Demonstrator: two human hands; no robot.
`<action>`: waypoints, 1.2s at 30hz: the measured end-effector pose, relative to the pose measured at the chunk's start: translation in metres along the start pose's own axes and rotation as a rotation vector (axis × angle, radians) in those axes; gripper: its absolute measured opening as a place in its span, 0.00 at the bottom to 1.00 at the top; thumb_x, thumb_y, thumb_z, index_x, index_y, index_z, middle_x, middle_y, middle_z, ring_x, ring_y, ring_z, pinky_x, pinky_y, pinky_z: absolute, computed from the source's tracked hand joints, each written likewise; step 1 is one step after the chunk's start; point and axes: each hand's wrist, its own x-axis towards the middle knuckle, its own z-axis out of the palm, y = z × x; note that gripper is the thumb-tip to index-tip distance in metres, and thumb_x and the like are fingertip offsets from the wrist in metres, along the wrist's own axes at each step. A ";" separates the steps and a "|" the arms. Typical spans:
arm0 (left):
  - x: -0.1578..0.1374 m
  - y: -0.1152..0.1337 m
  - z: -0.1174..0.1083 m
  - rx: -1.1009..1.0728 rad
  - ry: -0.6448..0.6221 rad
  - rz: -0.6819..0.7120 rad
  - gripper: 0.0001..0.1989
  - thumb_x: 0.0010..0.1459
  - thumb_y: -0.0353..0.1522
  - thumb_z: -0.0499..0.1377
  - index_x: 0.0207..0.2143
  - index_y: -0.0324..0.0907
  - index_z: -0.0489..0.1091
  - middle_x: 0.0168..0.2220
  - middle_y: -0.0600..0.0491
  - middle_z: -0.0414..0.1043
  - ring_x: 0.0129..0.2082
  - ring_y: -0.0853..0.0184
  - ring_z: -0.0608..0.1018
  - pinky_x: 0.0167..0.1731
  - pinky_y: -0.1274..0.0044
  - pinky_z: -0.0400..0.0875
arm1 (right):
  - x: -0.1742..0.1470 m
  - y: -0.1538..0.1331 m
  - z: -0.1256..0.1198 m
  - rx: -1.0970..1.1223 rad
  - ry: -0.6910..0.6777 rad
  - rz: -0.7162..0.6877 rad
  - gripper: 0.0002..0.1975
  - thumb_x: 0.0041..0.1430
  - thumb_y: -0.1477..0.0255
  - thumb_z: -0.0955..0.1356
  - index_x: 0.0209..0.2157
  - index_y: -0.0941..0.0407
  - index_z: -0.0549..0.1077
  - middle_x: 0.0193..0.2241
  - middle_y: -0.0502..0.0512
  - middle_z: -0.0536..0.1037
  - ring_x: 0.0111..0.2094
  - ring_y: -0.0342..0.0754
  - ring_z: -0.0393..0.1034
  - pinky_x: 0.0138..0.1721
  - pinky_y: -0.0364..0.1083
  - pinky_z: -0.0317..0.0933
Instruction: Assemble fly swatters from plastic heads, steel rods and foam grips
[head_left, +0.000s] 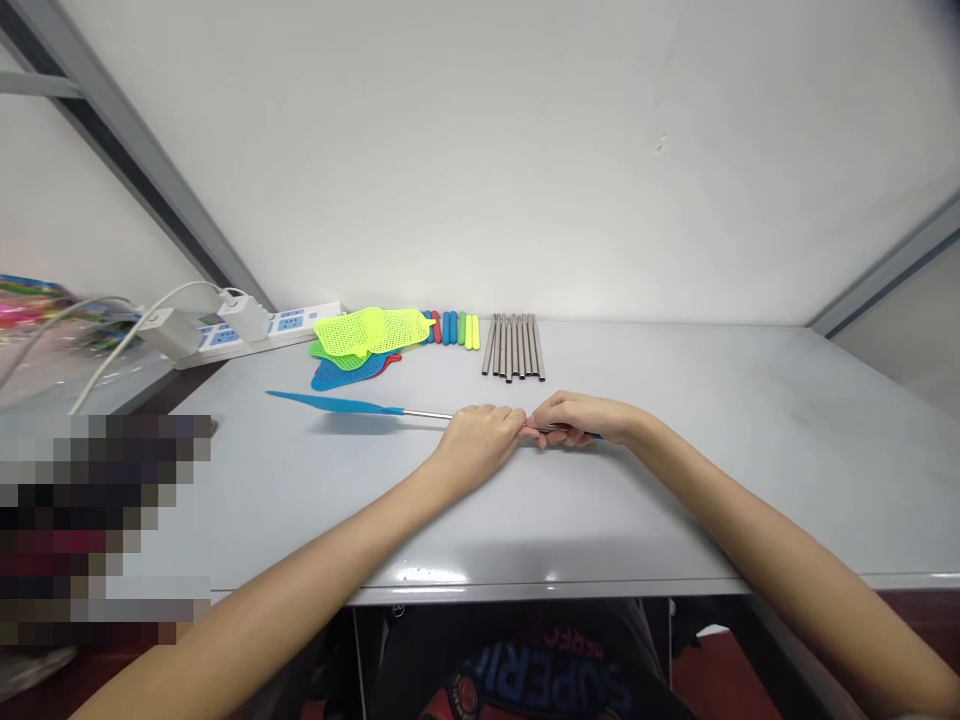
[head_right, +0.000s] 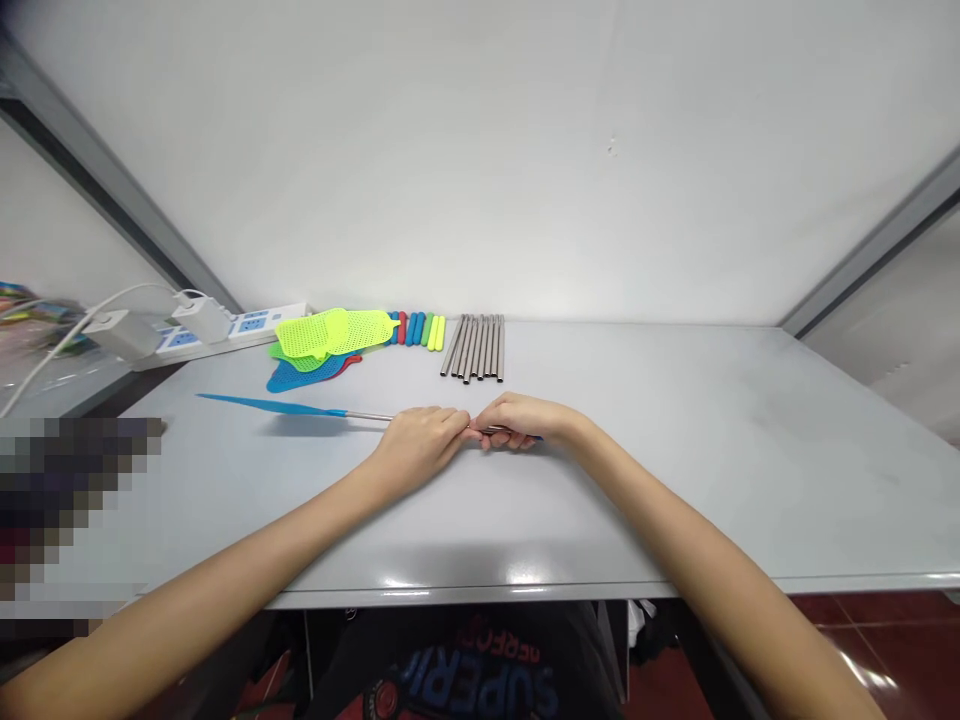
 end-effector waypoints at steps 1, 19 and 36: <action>0.000 0.000 0.001 0.001 0.014 0.002 0.18 0.59 0.41 0.43 0.27 0.40 0.64 0.24 0.54 0.69 0.24 0.67 0.71 0.20 0.78 0.54 | 0.001 0.001 0.000 0.019 -0.010 0.000 0.10 0.50 0.71 0.60 0.21 0.61 0.64 0.16 0.44 0.53 0.15 0.34 0.41 0.13 0.38 0.36; 0.003 0.001 -0.004 -0.048 0.040 -0.149 0.30 0.52 0.53 0.42 0.19 0.40 0.68 0.17 0.51 0.68 0.19 0.68 0.69 0.18 0.79 0.43 | -0.008 0.004 -0.001 -0.038 -0.002 -0.032 0.15 0.54 0.64 0.61 0.21 0.60 0.63 0.15 0.44 0.51 0.15 0.34 0.42 0.14 0.38 0.36; 0.005 -0.009 -0.008 0.007 0.091 -0.172 0.33 0.48 0.57 0.41 0.14 0.39 0.65 0.13 0.51 0.64 0.16 0.70 0.67 0.18 0.79 0.39 | -0.014 0.000 0.001 -0.101 0.085 -0.041 0.16 0.52 0.62 0.61 0.18 0.59 0.61 0.15 0.44 0.50 0.15 0.35 0.43 0.15 0.39 0.37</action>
